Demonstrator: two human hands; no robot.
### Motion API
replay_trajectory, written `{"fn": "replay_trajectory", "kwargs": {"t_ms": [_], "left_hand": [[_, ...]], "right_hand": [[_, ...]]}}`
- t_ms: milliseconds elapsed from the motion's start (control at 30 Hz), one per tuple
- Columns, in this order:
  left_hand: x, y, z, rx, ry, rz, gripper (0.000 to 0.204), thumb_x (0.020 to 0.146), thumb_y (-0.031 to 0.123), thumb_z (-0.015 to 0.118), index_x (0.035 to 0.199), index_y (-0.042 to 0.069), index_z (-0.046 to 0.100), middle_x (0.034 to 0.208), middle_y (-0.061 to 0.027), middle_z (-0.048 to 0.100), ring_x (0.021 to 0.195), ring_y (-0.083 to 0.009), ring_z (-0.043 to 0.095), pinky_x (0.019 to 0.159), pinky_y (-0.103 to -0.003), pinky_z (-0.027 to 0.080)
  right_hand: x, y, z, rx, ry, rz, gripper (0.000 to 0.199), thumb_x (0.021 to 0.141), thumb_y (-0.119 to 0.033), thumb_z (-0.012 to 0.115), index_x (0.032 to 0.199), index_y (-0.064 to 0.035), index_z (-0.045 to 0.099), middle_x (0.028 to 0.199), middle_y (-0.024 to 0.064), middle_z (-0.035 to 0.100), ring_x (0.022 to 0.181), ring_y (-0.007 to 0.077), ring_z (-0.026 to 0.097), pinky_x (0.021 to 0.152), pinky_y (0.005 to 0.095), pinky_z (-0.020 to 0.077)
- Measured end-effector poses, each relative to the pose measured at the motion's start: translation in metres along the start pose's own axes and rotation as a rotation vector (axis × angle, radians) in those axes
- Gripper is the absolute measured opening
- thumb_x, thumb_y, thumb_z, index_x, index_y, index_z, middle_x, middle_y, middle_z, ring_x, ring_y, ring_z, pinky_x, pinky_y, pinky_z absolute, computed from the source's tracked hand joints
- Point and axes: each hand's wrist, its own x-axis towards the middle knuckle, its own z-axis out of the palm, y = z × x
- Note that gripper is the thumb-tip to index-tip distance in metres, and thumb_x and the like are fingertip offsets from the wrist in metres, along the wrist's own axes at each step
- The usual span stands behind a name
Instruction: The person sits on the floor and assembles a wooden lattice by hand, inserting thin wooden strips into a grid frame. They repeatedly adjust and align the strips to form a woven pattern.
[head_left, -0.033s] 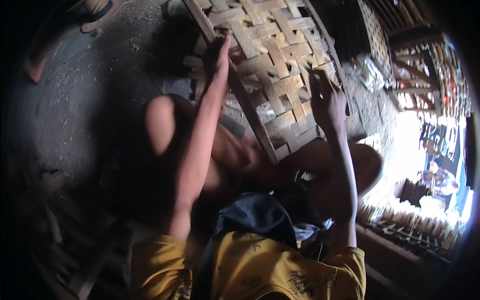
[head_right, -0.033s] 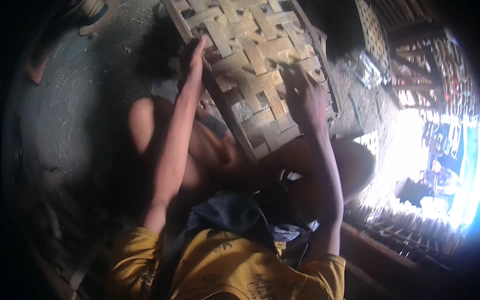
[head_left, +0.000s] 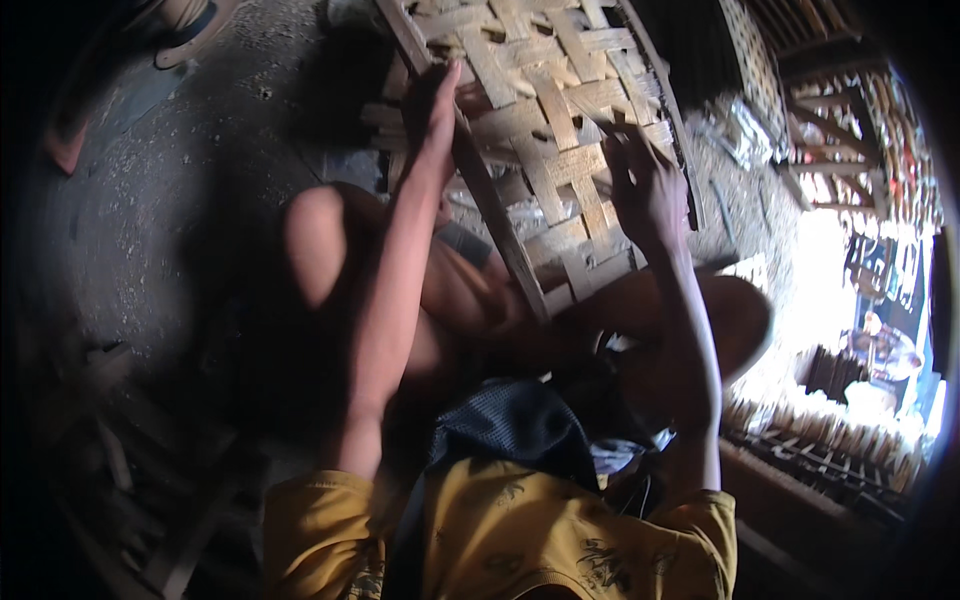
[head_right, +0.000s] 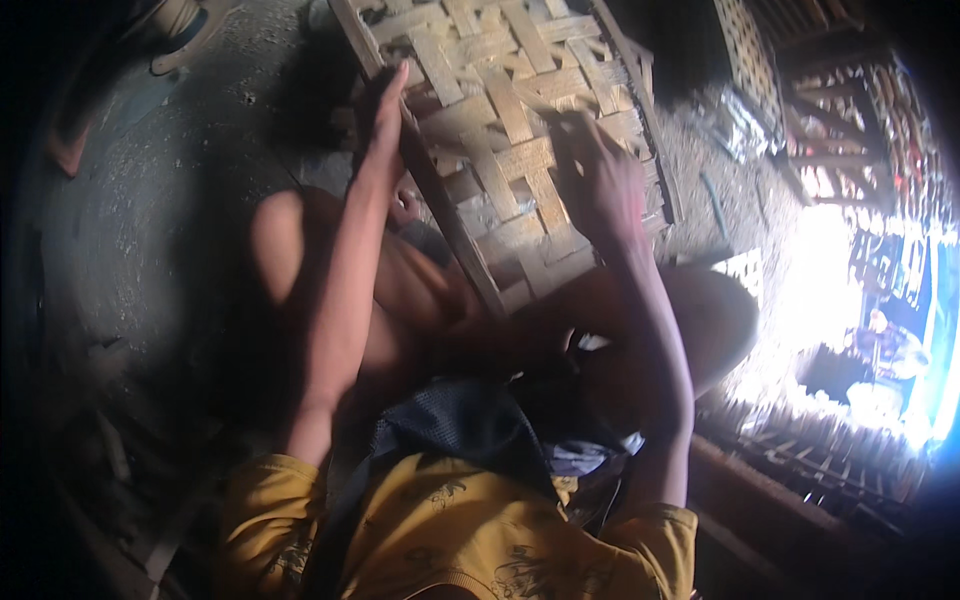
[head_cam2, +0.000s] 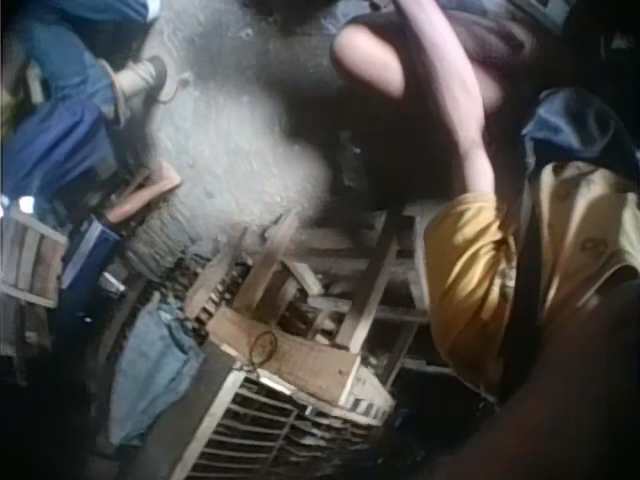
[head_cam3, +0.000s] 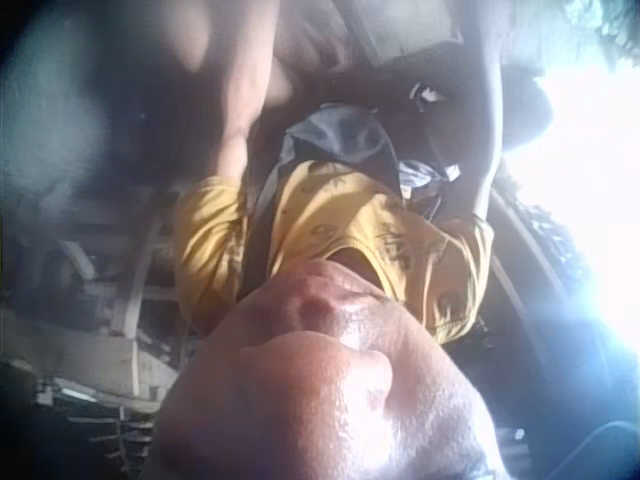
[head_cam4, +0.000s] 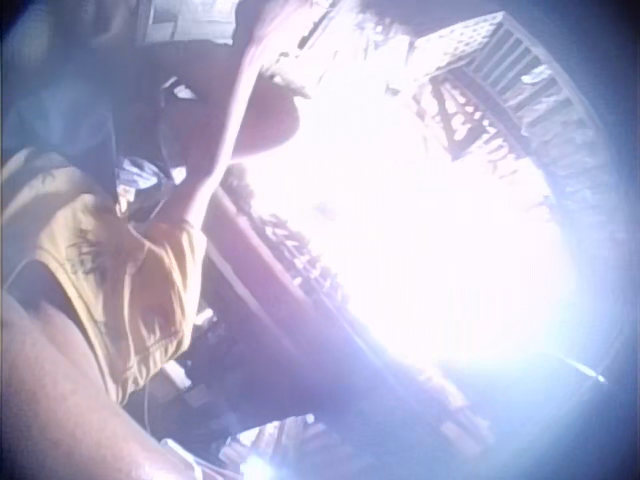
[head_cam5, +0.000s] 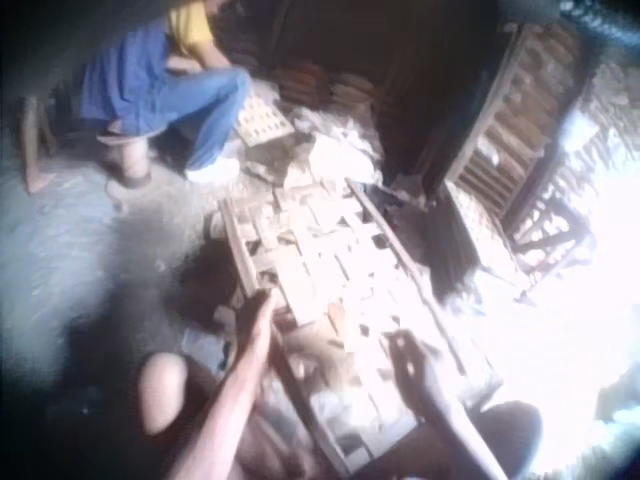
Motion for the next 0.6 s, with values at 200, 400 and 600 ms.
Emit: {"fn": "replay_trajectory", "kwargs": {"t_ms": [200, 400, 600], "left_hand": [[-0.022, 0.032, 0.021, 0.119, -0.163, -0.128, 0.091, 0.092, 0.079, 0.052, 0.136, 0.000, 0.061, 0.120, -0.0174, 0.070, 0.108, -0.0278, 0.067, 0.098, -0.043, 0.053], [0.000, 0.015, 0.050, 0.128, -0.156, -0.195, 0.089, 0.094, 0.080, 0.047, 0.141, 0.004, 0.057, 0.119, -0.0163, 0.069, 0.104, -0.0277, 0.068, 0.094, -0.041, 0.055], [-0.008, 0.019, 0.062, 0.214, -0.068, -0.112, 0.086, 0.097, 0.077, 0.041, 0.143, 0.006, 0.056, 0.124, -0.0167, 0.068, 0.106, -0.0291, 0.069, 0.094, -0.044, 0.055]], "right_hand": [[0.006, -0.012, 0.038, 0.188, -0.083, -0.062, 0.027, 0.097, -0.021, 0.066, 0.123, -0.0148, 0.059, 0.102, 0.0093, 0.075, 0.074, 0.0360, 0.071, 0.060, 0.0446, 0.0551], [0.027, 0.000, 0.053, 0.135, -0.084, -0.132, 0.037, 0.093, -0.016, 0.070, 0.129, -0.0156, 0.065, 0.107, 0.0046, 0.076, 0.086, 0.0277, 0.076, 0.071, 0.0395, 0.0590], [0.018, 0.020, 0.068, 0.365, -0.013, -0.192, 0.037, 0.091, -0.012, 0.072, 0.127, -0.0157, 0.071, 0.102, 0.0074, 0.076, 0.087, 0.0261, 0.076, 0.072, 0.0365, 0.0593]]}}
